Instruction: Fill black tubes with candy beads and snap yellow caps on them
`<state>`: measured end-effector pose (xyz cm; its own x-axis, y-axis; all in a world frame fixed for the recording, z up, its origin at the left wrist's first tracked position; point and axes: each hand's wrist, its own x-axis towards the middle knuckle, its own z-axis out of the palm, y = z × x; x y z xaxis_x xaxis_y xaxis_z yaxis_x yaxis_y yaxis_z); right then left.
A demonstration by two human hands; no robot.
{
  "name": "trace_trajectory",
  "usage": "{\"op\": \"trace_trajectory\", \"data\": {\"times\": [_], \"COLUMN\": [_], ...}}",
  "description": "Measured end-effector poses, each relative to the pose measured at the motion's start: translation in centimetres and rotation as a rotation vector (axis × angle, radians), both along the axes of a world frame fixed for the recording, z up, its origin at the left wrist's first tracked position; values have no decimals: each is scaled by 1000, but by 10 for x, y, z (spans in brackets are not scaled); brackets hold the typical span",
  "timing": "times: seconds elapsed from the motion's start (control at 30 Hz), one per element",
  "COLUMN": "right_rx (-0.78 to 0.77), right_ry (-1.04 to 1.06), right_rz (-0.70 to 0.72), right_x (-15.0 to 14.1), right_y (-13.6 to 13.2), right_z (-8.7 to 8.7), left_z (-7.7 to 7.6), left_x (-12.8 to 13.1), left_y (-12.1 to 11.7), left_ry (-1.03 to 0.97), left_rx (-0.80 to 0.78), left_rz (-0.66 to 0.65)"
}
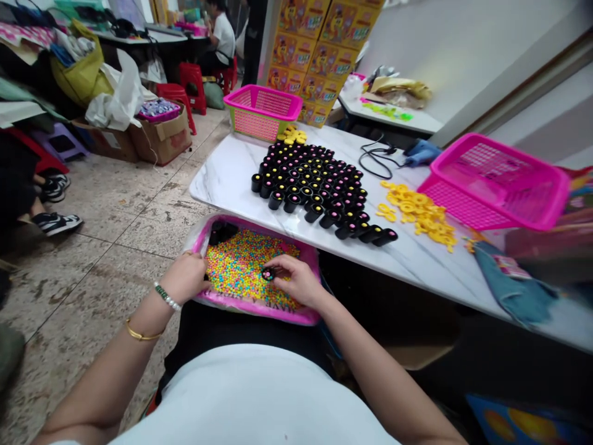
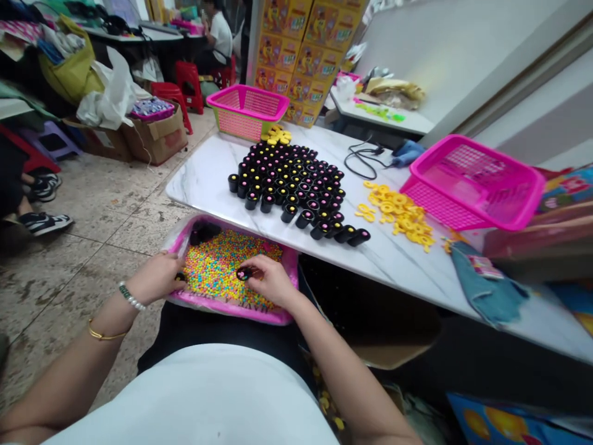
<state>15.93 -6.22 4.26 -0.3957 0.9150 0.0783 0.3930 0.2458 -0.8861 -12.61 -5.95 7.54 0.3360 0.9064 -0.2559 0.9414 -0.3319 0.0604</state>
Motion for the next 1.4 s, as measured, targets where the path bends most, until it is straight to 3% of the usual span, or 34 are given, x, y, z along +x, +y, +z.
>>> {"op": "trace_trajectory", "data": {"times": [0.17, 0.3, 0.4, 0.47, 0.57, 0.67, 0.77, 0.87, 0.93, 1.0, 1.13, 1.23, 1.33, 1.4], "right_rx": [-132, -109, -221, -284, -222, -64, 209, 397, 384, 346, 318, 389, 577, 615], "right_ry": [223, 252, 329, 392, 379, 314, 121, -239, -394, -414, -347, -318, -326, -266], "right_rz": [-98, -151, -165, -173, -213, -333, -631, -921, -969, -938, -909, -1013, -1143, -1003], "right_x": [13, 20, 22, 23, 35, 67, 116, 163, 183, 191, 189, 174, 138, 103], "right_y": [-2, -4, -8, -14, -29, -44, -47, -37, -25, -11, 3, -9, -32, -51], "right_z": [0, -2, 0, 7, 28, 55, 75, 79, 75, 70, 63, 59, 55, 49], "left_z": [-2, 0, 2, 2, 1, -2, -8, -13, -15, -15, -9, -1, 4, 3], "left_x": [5, 9, 14, 18, 18, 13, 9, 15, 23, 33, 49, 56, 63, 71], "left_y": [2, 1, -1, -2, -3, -2, 1, -1, -3, -6, -9, -9, -9, -14], "left_ry": [24, 29, 38, 58, 90, 105, 34, -169, -320, -434, -562, -628, -720, -807], "left_rx": [18, 46, 58, 57, 37, 15, 7, -27, -51, -69, -64, -58, -29, -6], "left_rz": [9, -10, -21, -17, -16, -10, 6, 9, -2, -12, 0, 7, 7, -9]}}
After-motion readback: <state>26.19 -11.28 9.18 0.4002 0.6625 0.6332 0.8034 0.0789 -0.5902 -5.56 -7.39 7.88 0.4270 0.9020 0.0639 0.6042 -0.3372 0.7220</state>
